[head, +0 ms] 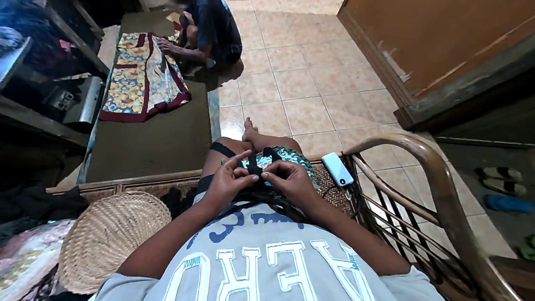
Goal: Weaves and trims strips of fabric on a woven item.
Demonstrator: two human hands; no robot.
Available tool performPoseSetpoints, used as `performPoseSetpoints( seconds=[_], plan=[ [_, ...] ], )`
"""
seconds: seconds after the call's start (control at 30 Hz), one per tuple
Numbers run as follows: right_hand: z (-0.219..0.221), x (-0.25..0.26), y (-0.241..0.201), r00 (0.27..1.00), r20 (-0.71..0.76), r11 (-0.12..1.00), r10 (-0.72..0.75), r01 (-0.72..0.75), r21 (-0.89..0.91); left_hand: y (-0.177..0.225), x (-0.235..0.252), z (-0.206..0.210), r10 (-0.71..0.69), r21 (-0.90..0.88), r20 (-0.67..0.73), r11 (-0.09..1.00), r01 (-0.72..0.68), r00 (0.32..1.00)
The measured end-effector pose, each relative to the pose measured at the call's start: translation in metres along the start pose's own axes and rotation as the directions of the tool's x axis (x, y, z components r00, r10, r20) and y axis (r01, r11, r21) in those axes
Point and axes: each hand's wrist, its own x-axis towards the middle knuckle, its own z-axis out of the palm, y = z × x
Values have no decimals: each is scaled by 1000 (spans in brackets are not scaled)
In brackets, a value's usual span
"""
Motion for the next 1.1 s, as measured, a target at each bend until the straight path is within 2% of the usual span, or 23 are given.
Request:
performPoseSetpoints(
  seconds=[0.23, 0.37, 0.47, 0.63, 0.8, 1.0, 1.1],
  plan=[
    [3, 0, 0, 1000, -24, 999, -15, 14, -40, -3, -1, 3, 106, 83, -26, 991, -104, 994],
    [3, -1, -1, 999, -5, 999, 33, -33, 15, -7, -1, 3, 161, 76, -15, 984, -159, 987],
    [2, -1, 3, 1000, 18, 997, -14, 12, 82, -9, -1, 2, 190, 67, -12, 980, -188, 982],
    [0, -1, 6, 997, 26, 996, -77, 75, 46, -8, -3, 2, 229, 140, 17, 963, -229, 973],
    [8, -3, 4, 999, -45, 997, -12, 16, 80, -12, 0, 1, 262, 137, 21, 955, -263, 965],
    [1, -2, 0, 990, 70, 992, 119, -121, 24, -15, -1, 0, 257, 93, 16, 962, -258, 966],
    [2, -4, 4, 996, 60, 997, 73, -74, 13, -16, -1, 0, 256, 77, 21, 963, -257, 966]
  ],
)
